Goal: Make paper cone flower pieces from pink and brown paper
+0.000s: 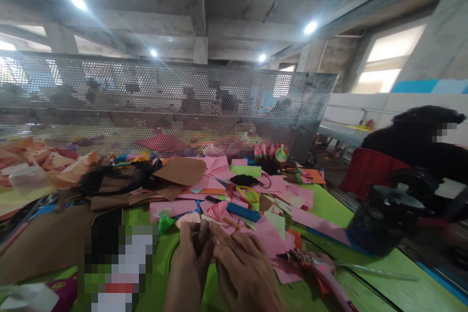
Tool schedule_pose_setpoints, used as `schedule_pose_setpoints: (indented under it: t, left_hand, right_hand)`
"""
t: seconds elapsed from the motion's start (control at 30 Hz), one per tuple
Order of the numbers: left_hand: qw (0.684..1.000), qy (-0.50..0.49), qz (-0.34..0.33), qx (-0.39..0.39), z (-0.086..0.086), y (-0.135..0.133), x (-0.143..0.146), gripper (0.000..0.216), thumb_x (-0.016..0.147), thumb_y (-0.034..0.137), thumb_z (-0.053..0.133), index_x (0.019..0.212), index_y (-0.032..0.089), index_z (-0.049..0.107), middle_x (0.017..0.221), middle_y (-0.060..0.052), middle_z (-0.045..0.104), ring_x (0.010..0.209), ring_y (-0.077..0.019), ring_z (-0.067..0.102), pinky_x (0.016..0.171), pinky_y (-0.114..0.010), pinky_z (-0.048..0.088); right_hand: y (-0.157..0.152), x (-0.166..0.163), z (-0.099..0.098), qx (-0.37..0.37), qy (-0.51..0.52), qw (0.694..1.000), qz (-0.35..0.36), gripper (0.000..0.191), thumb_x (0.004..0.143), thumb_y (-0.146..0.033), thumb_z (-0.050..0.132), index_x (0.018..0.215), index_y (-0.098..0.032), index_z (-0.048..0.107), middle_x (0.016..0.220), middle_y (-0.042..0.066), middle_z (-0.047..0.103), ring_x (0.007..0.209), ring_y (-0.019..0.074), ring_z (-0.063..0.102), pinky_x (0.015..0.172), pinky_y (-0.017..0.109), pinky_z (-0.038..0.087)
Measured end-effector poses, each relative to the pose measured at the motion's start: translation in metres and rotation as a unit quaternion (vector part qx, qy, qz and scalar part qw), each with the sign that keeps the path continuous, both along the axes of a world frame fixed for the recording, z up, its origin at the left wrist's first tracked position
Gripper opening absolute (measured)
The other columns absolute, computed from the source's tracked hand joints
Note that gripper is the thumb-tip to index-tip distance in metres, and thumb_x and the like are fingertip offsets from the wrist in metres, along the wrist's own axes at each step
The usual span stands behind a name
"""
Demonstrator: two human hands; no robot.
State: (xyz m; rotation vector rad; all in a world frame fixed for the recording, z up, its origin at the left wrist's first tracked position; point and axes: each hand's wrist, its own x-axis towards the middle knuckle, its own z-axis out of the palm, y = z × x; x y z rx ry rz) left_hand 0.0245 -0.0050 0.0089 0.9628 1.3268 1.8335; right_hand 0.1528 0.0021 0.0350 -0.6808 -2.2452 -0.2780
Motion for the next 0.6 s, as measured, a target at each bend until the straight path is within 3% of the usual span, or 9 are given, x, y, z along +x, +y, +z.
schedule_pose_setpoints:
  t: [0.2,0.4,0.6]
  left_hand:
    - [1.0,-0.016,0.004,0.009,0.0,-0.002,0.002,0.032,0.067,0.031,0.078,0.088,0.022,0.056,0.075,-0.001,0.071,0.068,-0.0191,0.069,0.059,-0.024,0.049]
    - [0.997,-0.07,-0.031,0.001,-0.012,0.006,-0.004,0.037,0.059,0.028,0.084,0.085,0.023,0.059,0.07,0.0,0.07,0.063,-0.0185,0.065,0.057,-0.024,0.048]
    - [0.999,-0.01,-0.02,-0.033,-0.009,-0.001,-0.008,0.037,0.061,0.034,0.084,0.088,0.024,0.061,0.068,0.001,0.07,0.057,-0.0188,0.063,0.053,-0.025,0.043]
  right_hand:
    - [0.001,-0.001,0.001,0.005,0.006,1.0,0.003,0.018,0.082,-0.007,0.053,0.093,-0.021,0.057,0.119,0.004,0.069,0.088,0.0218,0.057,0.077,0.036,0.04]
    - [-0.001,0.0,0.005,0.006,0.008,1.0,0.008,0.015,0.083,-0.008,0.053,0.09,-0.021,0.056,0.125,0.004,0.067,0.087,0.021,0.057,0.076,0.036,0.04]
    - [-0.002,0.0,0.003,-0.006,-0.007,1.0,-0.005,0.017,0.082,-0.007,0.052,0.091,-0.021,0.055,0.133,0.003,0.062,0.094,0.0219,0.058,0.079,0.037,0.04]
